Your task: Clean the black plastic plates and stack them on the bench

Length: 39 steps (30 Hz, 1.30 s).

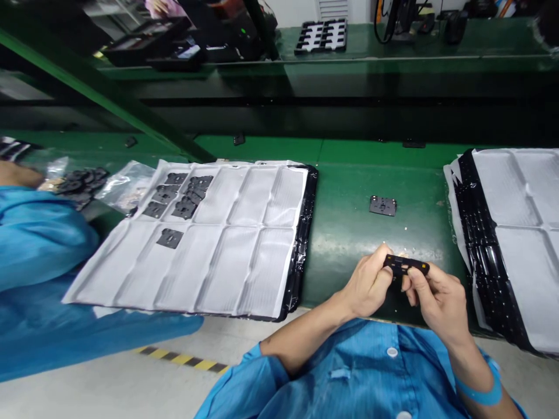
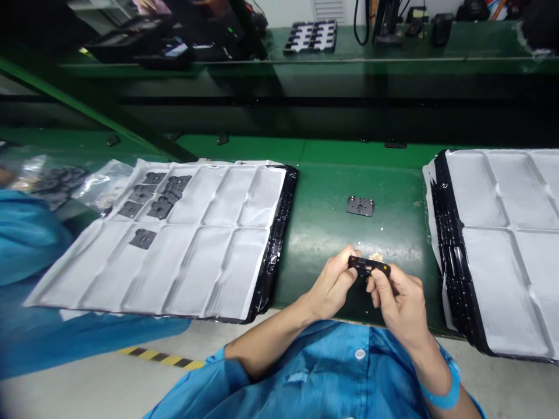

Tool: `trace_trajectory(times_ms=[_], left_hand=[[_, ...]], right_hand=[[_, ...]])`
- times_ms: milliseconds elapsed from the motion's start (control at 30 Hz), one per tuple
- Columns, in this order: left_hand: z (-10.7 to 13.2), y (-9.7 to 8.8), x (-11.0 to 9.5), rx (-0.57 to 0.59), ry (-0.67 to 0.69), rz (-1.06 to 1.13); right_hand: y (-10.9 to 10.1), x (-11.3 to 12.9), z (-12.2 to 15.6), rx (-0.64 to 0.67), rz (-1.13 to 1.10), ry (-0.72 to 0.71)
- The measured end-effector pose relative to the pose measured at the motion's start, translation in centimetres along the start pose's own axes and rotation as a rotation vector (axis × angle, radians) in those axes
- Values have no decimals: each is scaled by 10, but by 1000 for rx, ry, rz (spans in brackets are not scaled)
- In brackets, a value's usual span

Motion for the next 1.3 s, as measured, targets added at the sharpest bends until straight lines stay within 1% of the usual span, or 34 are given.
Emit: trace_trajectory(times_ms=[100,133,233,300,433,533,600,767,1000,1100,1300], left_hand=[[2,-6,-1,59,10,-38],[2,-9,-1,58,25,-59],[3,-18,0,-22,63,-99],[2,-19,1,-84,69,-72],[-5,-9,2,-138,58,111],[-12,-1,5,-158,-15,268],[-14,2,7,-167,-53,327],[-15,1,5,-180,-62,356],[-8,-1,4,-151,-51,382],[-7,0,6,-129,-45,410],[-8,1,9,-164,-77,411]], right_hand=[[-2,-3,-1,-5,-33,50],[-3,-3,-1,-13,-46,67],[-5,-5,-2,-38,-81,111],[-5,-5,-2,-38,-94,127],[-2,-5,-1,-43,-80,126],[-1,-2,-2,-61,-40,100],[0,2,-2,-65,-9,76],[0,6,-1,-64,31,38],[1,0,1,-42,-49,115],[2,-2,1,-51,-58,127],[4,2,1,-46,-25,112]])
Point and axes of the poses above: each hand's wrist, its own z-axis away from the middle knuckle, its own y-axis out of the palm, x = y × z, the point moved 3 cm from there along -z, towards the middle knuckle, and after that the axes turned 1 degree about x, right-handed, at the moved point
